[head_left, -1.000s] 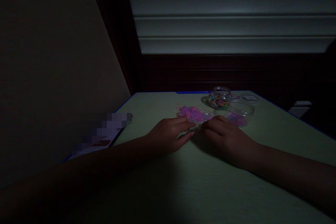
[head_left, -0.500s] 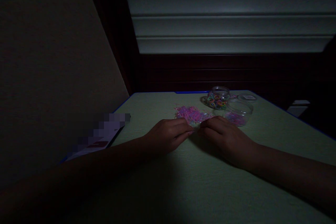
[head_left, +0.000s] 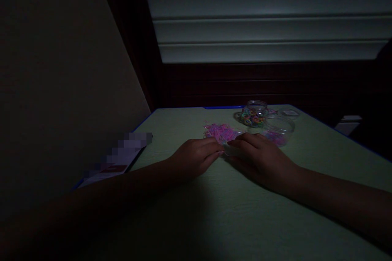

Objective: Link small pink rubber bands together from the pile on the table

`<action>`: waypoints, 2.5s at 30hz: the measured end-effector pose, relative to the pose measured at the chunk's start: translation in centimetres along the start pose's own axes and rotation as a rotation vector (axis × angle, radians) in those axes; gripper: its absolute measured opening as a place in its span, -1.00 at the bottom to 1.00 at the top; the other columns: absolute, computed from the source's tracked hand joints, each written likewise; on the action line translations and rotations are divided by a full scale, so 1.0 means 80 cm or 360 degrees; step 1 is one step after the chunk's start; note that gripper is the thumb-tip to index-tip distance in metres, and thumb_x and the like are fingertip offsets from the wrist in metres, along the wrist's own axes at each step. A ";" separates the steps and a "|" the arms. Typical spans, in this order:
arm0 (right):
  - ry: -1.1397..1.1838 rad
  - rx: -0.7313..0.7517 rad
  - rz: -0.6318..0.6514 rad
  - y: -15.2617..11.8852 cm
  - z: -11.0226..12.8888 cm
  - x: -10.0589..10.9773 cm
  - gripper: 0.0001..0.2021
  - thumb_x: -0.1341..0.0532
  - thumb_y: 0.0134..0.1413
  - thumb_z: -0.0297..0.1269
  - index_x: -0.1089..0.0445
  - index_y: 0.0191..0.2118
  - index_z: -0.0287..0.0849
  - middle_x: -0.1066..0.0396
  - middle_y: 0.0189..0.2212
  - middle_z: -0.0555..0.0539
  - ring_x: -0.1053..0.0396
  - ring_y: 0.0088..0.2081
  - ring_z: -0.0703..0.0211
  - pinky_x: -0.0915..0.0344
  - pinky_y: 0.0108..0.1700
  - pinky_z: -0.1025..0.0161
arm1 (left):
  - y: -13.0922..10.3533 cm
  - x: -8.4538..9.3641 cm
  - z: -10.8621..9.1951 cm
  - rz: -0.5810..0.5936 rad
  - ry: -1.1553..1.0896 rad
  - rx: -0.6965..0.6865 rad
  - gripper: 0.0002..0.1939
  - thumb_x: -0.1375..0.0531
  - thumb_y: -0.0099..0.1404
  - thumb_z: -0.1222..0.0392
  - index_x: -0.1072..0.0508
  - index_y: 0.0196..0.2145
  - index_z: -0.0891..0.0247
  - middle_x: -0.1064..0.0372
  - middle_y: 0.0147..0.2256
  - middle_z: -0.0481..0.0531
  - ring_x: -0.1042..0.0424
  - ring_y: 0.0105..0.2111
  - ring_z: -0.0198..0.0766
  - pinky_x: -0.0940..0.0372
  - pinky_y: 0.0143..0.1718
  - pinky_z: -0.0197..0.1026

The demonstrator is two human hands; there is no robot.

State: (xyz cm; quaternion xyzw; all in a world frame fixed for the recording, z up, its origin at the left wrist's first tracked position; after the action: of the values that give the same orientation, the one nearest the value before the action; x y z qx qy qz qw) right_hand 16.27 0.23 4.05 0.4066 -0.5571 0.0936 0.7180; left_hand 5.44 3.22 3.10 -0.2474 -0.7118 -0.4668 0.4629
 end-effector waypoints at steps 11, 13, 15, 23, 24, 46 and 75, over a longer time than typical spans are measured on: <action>0.0010 0.0071 0.0042 0.001 0.000 -0.004 -0.80 -0.01 0.12 -0.27 -0.33 -0.27 -0.21 -0.30 -0.39 -0.08 -0.21 -0.31 0.21 -0.07 -0.23 0.23 | 0.000 0.002 -0.003 -0.0040 -0.0021 -0.0036 -0.79 0.05 0.28 0.24 -0.33 -0.22 0.31 -0.32 -0.32 0.04 -0.30 -0.30 -0.34 -0.21 -0.26 -0.30; -0.0016 0.0084 0.0063 0.001 0.001 -0.004 -0.79 0.01 0.14 -0.30 -0.34 -0.27 -0.21 -0.30 -0.40 -0.08 -0.21 -0.32 0.21 -0.06 -0.24 0.23 | 0.000 0.001 -0.003 -0.0030 -0.0012 -0.0034 -0.79 0.05 0.29 0.24 -0.33 -0.22 0.32 -0.32 -0.32 0.04 -0.30 -0.31 -0.34 -0.21 -0.26 -0.30; -0.0041 0.0097 0.0086 0.001 0.000 -0.005 -0.78 0.02 0.14 -0.31 -0.34 -0.25 -0.22 -0.30 -0.40 -0.08 -0.21 -0.32 0.21 -0.05 -0.24 0.23 | 0.001 0.001 -0.003 -0.0013 -0.0004 -0.0032 -0.79 0.05 0.28 0.24 -0.33 -0.23 0.32 -0.32 -0.33 0.04 -0.30 -0.30 -0.34 -0.21 -0.26 -0.29; -0.0098 0.0102 0.0046 -0.001 0.000 -0.005 -0.83 -0.02 0.10 -0.34 -0.35 -0.30 -0.20 -0.29 -0.45 -0.06 -0.19 -0.37 0.23 -0.03 -0.25 0.24 | 0.001 0.001 -0.004 -0.0013 0.0033 -0.0061 -0.80 0.03 0.27 0.24 -0.35 -0.24 0.31 -0.33 -0.34 0.03 -0.31 -0.31 -0.35 -0.22 -0.28 -0.31; -0.0097 0.0100 0.0039 -0.001 0.001 -0.004 -0.83 -0.02 0.10 -0.34 -0.35 -0.32 -0.21 -0.29 -0.46 -0.06 -0.19 -0.38 0.23 -0.03 -0.26 0.24 | 0.001 0.001 -0.005 -0.0011 0.0036 -0.0068 -0.80 0.03 0.27 0.24 -0.35 -0.24 0.31 -0.33 -0.33 0.04 -0.31 -0.31 -0.35 -0.22 -0.28 -0.30; -0.0091 0.0124 0.0021 -0.002 0.001 -0.004 -0.78 0.02 0.13 -0.28 -0.34 -0.30 -0.21 -0.30 -0.43 -0.06 -0.20 -0.35 0.22 -0.03 -0.25 0.23 | 0.002 0.000 -0.003 0.0024 -0.0017 0.0006 -0.77 0.04 0.27 0.19 -0.36 -0.25 0.31 -0.31 -0.34 0.04 -0.28 -0.32 -0.34 -0.20 -0.27 -0.28; -0.0126 0.0167 -0.0072 -0.004 0.000 -0.001 -0.84 -0.03 0.10 -0.30 -0.34 -0.31 -0.19 -0.30 -0.44 -0.04 -0.20 -0.36 0.22 -0.04 -0.25 0.24 | 0.001 -0.001 -0.002 -0.0005 -0.0024 -0.0043 -0.79 0.01 0.26 0.21 -0.36 -0.26 0.31 -0.32 -0.34 0.04 -0.29 -0.31 -0.33 -0.21 -0.27 -0.29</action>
State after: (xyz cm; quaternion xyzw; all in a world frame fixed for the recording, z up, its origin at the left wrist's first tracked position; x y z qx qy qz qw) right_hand 16.43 0.01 3.83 0.4595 -0.5701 0.0902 0.6750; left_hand 5.58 3.14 3.05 -0.2560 -0.7094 -0.4751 0.4533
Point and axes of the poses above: each hand's wrist, its own y-axis towards the middle knuckle, its own x-axis out of the back of the hand, z = x × y, the point moved 7 cm from there along y, towards the middle knuckle
